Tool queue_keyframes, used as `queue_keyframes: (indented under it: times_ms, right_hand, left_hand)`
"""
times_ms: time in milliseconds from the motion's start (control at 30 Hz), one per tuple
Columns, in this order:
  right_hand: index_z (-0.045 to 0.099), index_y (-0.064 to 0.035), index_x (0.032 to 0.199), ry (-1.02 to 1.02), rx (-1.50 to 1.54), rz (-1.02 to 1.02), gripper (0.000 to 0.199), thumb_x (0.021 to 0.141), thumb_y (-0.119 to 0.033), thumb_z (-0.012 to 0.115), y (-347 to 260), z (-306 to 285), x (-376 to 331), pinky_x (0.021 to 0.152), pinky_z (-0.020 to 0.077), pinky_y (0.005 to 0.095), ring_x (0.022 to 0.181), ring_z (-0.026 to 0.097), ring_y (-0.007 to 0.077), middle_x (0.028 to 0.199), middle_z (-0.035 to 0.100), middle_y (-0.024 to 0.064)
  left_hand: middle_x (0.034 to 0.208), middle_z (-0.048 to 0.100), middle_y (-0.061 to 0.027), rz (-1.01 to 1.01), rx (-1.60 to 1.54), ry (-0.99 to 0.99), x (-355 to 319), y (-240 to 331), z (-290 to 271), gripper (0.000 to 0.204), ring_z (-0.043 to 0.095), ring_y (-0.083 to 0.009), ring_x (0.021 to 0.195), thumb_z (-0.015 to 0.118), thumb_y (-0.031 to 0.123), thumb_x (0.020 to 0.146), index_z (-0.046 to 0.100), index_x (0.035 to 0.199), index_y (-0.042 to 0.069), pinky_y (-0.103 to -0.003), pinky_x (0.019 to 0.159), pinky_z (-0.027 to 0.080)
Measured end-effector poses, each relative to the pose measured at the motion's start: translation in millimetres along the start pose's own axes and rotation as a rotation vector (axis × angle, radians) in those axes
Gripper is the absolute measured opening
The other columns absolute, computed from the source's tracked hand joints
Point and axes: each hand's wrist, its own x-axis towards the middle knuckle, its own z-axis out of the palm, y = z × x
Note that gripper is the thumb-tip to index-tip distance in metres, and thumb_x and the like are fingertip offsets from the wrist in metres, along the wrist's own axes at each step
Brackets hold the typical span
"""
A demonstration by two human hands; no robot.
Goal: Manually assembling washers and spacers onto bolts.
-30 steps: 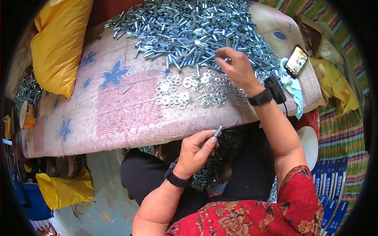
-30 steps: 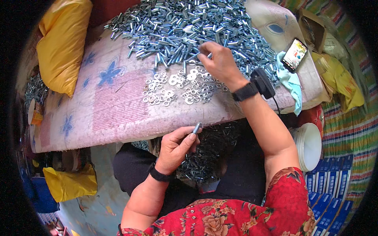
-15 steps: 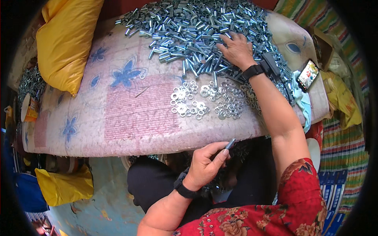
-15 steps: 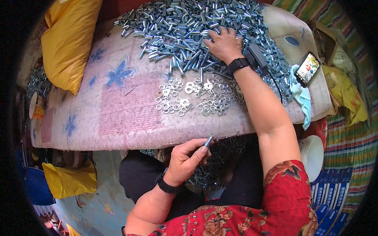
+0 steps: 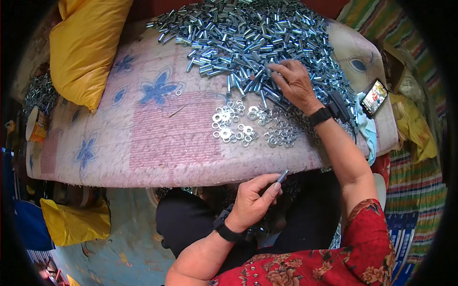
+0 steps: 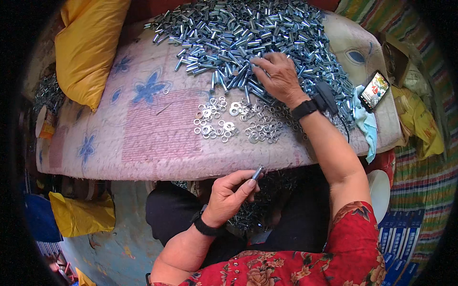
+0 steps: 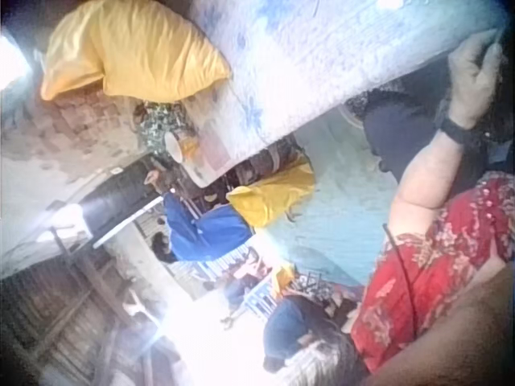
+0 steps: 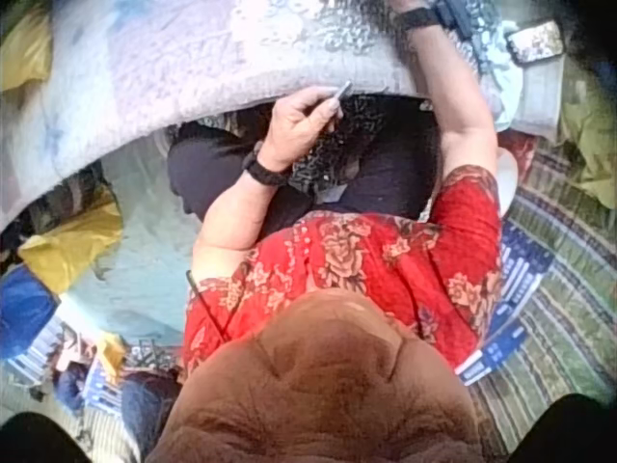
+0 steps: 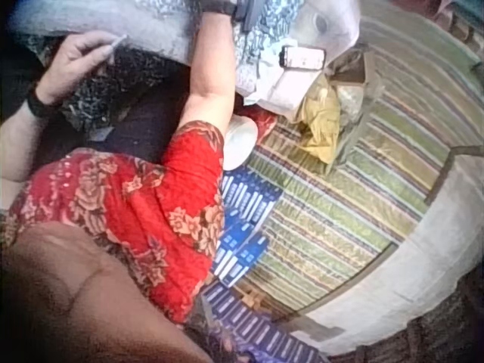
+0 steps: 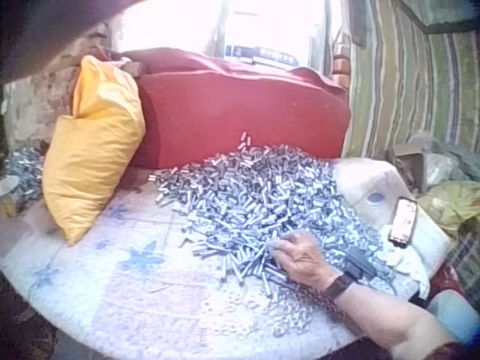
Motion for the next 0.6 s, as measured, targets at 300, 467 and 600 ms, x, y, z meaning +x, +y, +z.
queue_keyframes:
  times_ms: [300,467,600]
  right_hand:
    - [0.061,-0.0044,0.088,-0.159,-0.156,0.098,0.020,0.072,-0.017,0.060,-37.8,57.9,66.8,0.078,0.0405,0.0388,0.092,0.050,0.0293,0.093,0.057,0.0126]
    - [0.058,0.0006,0.079,-0.036,0.384,0.203,0.017,0.074,-0.016,0.059,-50.7,25.9,51.7,0.063,0.0457,0.0351,0.073,0.059,0.0290,0.077,0.062,0.0119]
    - [0.060,0.0007,0.091,-0.184,0.956,0.434,0.015,0.077,-0.005,0.060,-73.6,-53.1,-12.9,0.060,0.0421,0.0186,0.066,0.051,0.0045,0.073,0.060,-0.0004]
  left_hand:
    - [0.076,0.058,-0.0018,-0.011,-0.052,0.026,4.9,0.7,-0.2,0.022,0.050,-0.0053,0.061,0.052,0.012,0.088,0.057,0.106,0.001,-0.018,0.055,0.041]
    - [0.076,0.058,-0.0018,-0.001,-0.107,0.048,2.3,6.6,-5.0,0.022,0.051,-0.0055,0.060,0.051,0.013,0.088,0.057,0.106,0.002,-0.017,0.053,0.040]
    - [0.076,0.059,-0.0024,-0.011,-0.106,0.110,6.9,3.1,-5.0,0.022,0.052,-0.0062,0.059,0.052,0.013,0.087,0.056,0.106,0.001,-0.017,0.051,0.040]
